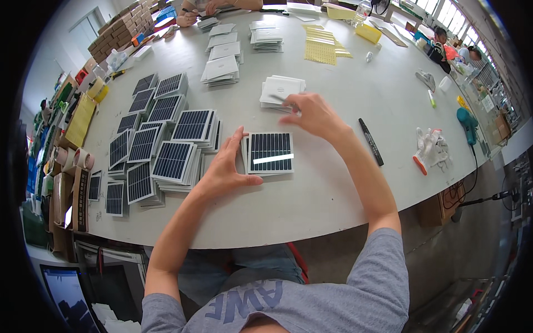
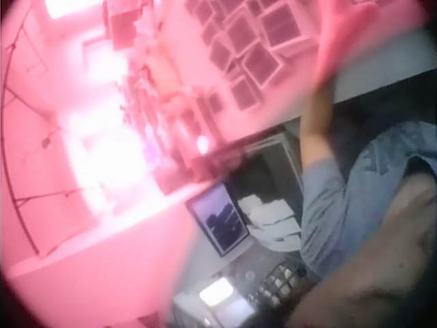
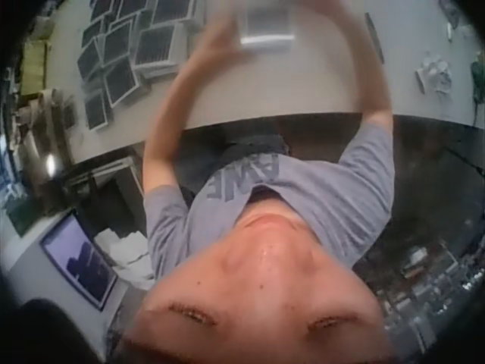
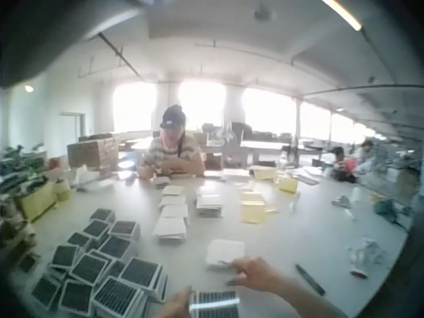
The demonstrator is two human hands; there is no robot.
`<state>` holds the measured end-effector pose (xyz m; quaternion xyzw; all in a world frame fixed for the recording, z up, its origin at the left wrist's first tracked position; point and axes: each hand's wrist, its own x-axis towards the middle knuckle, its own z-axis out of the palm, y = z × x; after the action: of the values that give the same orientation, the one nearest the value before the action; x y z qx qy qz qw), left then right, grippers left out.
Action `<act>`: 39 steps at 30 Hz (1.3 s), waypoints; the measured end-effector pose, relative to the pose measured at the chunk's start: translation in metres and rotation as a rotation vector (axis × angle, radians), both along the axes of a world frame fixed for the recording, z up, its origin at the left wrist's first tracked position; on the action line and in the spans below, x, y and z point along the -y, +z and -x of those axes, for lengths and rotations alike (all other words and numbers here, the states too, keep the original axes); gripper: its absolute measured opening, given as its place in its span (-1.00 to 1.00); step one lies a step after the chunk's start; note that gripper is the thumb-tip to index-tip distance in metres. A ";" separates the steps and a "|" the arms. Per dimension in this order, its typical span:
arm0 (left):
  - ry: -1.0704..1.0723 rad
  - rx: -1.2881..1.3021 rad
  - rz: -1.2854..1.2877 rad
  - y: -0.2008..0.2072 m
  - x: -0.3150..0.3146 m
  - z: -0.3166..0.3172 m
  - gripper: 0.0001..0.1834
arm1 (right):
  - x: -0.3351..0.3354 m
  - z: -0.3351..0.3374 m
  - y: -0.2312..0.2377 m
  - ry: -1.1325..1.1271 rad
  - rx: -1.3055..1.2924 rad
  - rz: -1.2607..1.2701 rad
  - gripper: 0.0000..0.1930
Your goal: The person trims the edges of small solar panels using a utility knife, peels backing paper off the panels by hand, and gathers the paper sheets into stacks.
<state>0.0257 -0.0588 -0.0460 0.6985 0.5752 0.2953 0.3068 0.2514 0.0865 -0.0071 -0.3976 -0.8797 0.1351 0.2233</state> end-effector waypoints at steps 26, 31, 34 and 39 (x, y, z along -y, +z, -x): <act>0.025 0.213 -0.020 -0.010 0.000 -0.002 0.17 | 0.024 0.013 0.028 0.168 -0.022 0.439 -0.82; 0.070 0.210 -0.340 0.003 0.002 0.002 0.00 | 0.043 0.016 0.041 0.174 -0.234 0.505 -0.84; -0.011 0.583 -0.110 -0.007 -0.001 -0.006 -0.50 | 0.053 0.023 0.039 0.364 -0.340 0.225 -0.86; 0.167 0.583 -0.321 0.008 -0.001 -0.009 -0.57 | 0.060 0.027 0.032 0.079 -0.270 -0.295 -0.88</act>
<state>0.0352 -0.0575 -0.0385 0.5746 0.4645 0.5933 0.3194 0.2249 0.0266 0.0249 -0.3040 -0.8670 0.0654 0.3894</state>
